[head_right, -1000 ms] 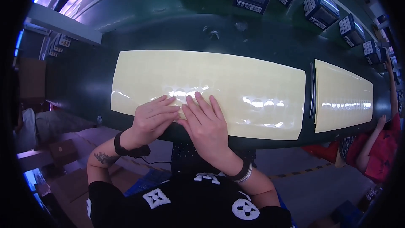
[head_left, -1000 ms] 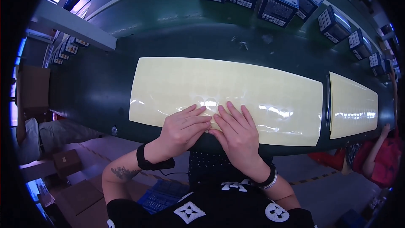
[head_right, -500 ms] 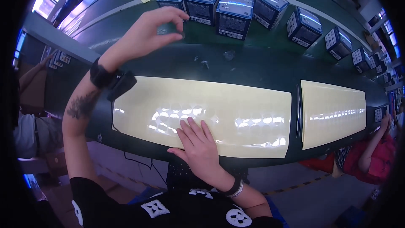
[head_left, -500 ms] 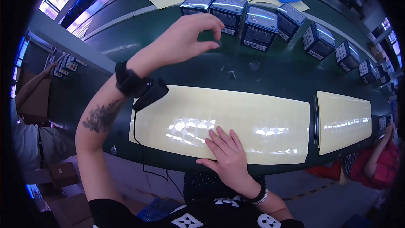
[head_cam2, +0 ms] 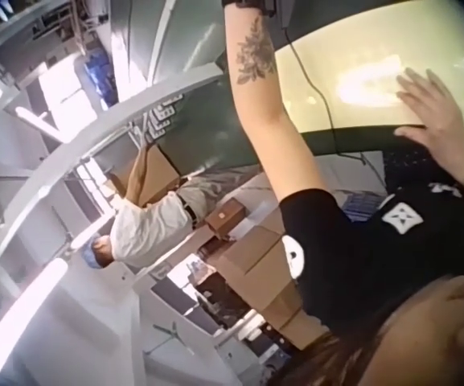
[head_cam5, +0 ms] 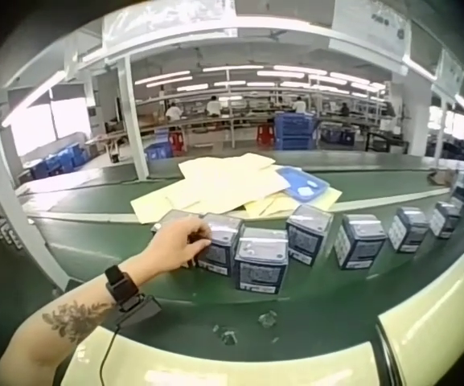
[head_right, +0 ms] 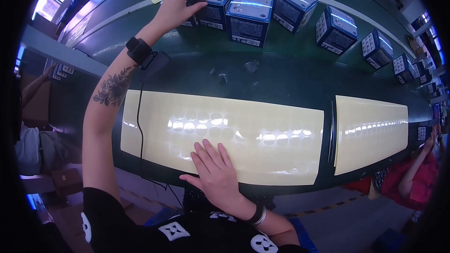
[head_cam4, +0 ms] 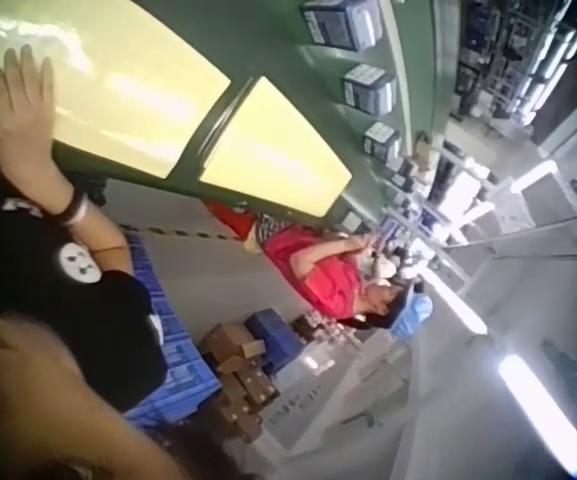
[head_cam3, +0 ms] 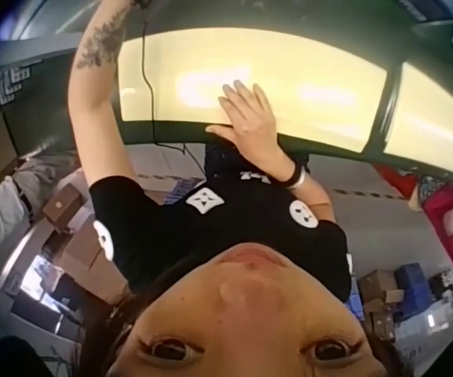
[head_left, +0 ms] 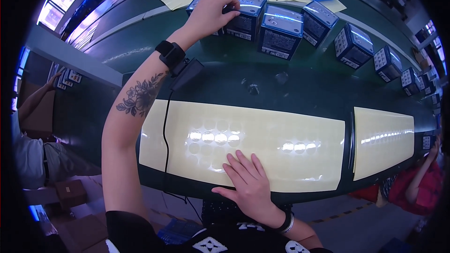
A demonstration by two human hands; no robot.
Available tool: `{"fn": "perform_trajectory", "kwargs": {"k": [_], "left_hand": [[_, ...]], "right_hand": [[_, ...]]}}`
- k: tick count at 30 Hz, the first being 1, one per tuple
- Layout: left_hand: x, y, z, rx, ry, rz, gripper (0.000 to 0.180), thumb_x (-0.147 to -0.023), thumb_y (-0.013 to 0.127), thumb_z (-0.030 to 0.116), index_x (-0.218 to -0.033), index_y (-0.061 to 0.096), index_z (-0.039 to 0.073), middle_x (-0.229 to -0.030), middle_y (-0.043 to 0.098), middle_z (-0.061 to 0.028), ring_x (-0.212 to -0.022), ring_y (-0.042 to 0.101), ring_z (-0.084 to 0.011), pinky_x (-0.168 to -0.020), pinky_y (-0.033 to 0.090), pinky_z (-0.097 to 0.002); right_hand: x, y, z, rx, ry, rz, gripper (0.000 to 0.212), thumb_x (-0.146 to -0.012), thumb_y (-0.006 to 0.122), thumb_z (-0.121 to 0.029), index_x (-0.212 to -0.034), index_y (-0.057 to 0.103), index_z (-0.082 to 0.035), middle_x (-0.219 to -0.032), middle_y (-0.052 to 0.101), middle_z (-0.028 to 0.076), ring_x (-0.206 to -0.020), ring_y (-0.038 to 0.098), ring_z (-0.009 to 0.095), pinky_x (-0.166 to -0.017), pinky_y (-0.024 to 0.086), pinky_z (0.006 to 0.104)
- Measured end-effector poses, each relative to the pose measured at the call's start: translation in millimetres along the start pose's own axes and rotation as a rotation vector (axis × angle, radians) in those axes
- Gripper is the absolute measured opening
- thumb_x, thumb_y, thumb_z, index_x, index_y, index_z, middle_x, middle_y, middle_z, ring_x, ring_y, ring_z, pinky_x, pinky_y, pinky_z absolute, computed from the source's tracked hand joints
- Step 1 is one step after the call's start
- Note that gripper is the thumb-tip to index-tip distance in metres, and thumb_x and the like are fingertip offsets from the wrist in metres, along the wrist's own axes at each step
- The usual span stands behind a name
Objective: The person peels stickers from a sheet by hand and applies them to boxes on a conveyor belt, moving the boxes along as they finish.
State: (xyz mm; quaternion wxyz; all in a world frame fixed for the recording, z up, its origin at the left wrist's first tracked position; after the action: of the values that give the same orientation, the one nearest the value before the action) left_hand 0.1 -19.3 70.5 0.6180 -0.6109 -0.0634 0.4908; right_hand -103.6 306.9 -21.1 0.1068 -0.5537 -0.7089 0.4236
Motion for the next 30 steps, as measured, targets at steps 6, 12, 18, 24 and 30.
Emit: {"fn": "perform_trajectory", "kwargs": {"k": [6, 12, 18, 24, 30], "left_hand": [[15, 1, 5, -0.202, 0.230, 0.226, 0.023, -0.085, 0.071, 0.017, -0.106, 0.067, 0.012, -0.109, 0.067, -0.0046, -0.081, 0.068, -0.0237, -0.077, 0.054, -0.0313], [30, 4, 24, -0.457, 0.252, 0.138, 0.038, -0.084, 0.071, 0.016, -0.120, 0.061, 0.011, -0.126, 0.058, -0.0112, -0.105, 0.061, -0.0284, -0.095, 0.047, -0.0377], [107, -27, 126, -0.289, 0.259, -0.167, 0.046, -0.077, 0.075, 0.013, -0.121, 0.062, 0.010, -0.132, 0.054, -0.0164, -0.124, 0.051, -0.0332, -0.112, 0.032, -0.0494], [240, -44, 176, 0.052, 0.027, -0.630, 0.047, -0.078, 0.074, 0.012, -0.121, 0.059, 0.002, -0.136, 0.052, -0.0168, -0.129, 0.049, -0.0323, -0.112, 0.033, -0.0500], [270, -30, 183, 0.111, -0.082, -0.408, 0.035, -0.083, 0.070, 0.015, -0.114, 0.064, 0.000, -0.132, 0.056, -0.0168, -0.129, 0.050, -0.0307, -0.110, 0.038, -0.0439]], "right_hand": [[4, -3, 2, 0.002, -0.001, 0.012, 0.052, -0.075, 0.078, -0.040, -0.108, 0.066, -0.001, -0.122, 0.063, 0.015, -0.124, 0.054, 0.033, -0.107, 0.037, 0.0510], [6, -6, 1, 0.047, -0.026, 0.018, 0.049, -0.077, 0.077, -0.037, -0.109, 0.066, -0.001, -0.123, 0.062, 0.015, -0.124, 0.053, 0.032, -0.107, 0.037, 0.0503], [1, -18, 8, 0.082, 0.069, -0.011, 0.052, -0.079, 0.076, -0.034, -0.118, 0.064, -0.003, -0.132, 0.055, 0.016, -0.122, 0.052, 0.031, -0.106, 0.035, 0.0492], [2, -19, 3, 0.136, 0.058, -0.019, 0.051, -0.080, 0.074, -0.032, -0.122, 0.063, -0.004, -0.135, 0.052, 0.016, -0.121, 0.051, 0.030, -0.106, 0.033, 0.0491], [10, -22, 4, 0.162, 0.043, 0.035, 0.042, -0.081, 0.074, -0.027, -0.115, 0.067, -0.005, -0.131, 0.057, 0.015, -0.119, 0.052, 0.031, -0.105, 0.034, 0.0490]]}}
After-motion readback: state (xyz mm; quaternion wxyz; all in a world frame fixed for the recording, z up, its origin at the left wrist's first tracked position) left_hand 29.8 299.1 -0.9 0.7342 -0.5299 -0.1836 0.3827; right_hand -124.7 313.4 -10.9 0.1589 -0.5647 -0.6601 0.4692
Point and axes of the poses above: each hand's wrist, its own x-axis away from the middle knuckle, its own y-axis out of the palm, z = x × y, the point moved 6 cm from there along -x, towards the middle knuckle
